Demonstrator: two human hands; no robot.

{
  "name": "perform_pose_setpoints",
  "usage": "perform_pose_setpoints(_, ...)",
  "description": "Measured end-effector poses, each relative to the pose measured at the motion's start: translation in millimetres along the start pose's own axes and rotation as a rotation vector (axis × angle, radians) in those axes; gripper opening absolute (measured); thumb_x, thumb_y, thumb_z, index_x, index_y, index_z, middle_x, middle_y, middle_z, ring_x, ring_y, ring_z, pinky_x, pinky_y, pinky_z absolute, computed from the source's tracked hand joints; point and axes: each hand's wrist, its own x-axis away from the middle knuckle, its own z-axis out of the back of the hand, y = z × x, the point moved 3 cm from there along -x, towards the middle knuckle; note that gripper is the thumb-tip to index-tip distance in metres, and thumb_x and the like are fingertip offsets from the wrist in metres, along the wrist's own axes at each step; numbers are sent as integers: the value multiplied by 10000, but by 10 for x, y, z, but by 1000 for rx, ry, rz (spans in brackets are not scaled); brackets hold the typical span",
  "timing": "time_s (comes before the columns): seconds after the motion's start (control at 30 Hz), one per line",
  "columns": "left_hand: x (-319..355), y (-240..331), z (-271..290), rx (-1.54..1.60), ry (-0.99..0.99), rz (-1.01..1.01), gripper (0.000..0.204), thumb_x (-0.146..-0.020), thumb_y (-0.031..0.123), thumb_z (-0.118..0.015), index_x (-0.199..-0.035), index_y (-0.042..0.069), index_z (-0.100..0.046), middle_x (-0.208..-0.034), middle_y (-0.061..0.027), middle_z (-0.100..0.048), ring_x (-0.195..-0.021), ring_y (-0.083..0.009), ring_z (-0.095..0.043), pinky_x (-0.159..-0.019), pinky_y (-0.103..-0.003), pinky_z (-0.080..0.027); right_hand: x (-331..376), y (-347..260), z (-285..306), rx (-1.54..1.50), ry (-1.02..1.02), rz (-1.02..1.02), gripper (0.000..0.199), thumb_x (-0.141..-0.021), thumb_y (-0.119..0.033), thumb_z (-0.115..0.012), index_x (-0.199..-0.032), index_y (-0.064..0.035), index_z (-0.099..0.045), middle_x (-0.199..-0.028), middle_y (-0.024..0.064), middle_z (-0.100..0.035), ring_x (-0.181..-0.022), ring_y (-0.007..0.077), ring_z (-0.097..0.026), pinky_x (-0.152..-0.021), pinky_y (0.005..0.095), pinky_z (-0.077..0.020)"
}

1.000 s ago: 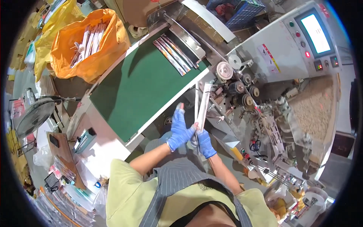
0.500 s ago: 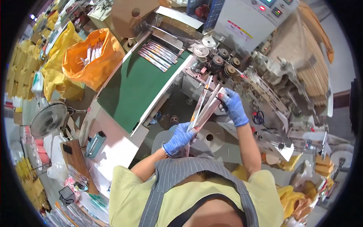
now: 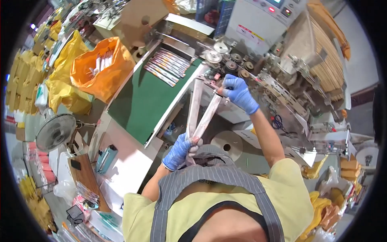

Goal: Collecting bundles of wooden sticks from a machine, placing them into plastic bags, and sealing the bags using a heat sealer.

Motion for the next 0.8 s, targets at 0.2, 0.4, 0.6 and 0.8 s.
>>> perform_pose_setpoints(0.2,181,337,655,235,85,-146,176,-817,172,-570,-916,77,-461,-649,25,-449,-443,-13,-337,-364,-136,-282,5,-825,-1534,490,-288,514,141,-689,-149,-630,-685,-42,-538,-680,122,-487,-607,272,-517,-555,350,-429)
perform_pose_setpoints(0.4,580,748,1062,-192,153,-298,253,-815,221,-584,-980,54,-488,-664,16,-456,-476,-34,-358,-401,-171,-295,-1132,-922,-1684,-494,-153,-341,148,-762,-134,-632,-836,-30,-558,-770,25,-550,-570,50,-497,-479,177,-400)
perform_pose_setpoints(0.6,851,1171,1459,-163,34,-275,408,-787,318,-612,-1037,36,-455,-690,10,-454,-484,-44,-355,-409,-180,-289,-1488,-1007,-2011,-671,-287,-366,121,-753,-128,-634,-811,-45,-567,-682,-11,-539,-553,51,-499,-482,171,-406)
perform_pose_setpoints(0.8,901,1411,1524,-111,-78,-189,547,-744,376,-642,-1108,40,-410,-771,-27,-499,-480,-44,-345,-402,-175,-278,-1695,-1204,-1992,-474,-506,-231,79,-730,-82,-634,-722,-42,-566,-682,-16,-516,-571,55,-473,-472,207,-358)
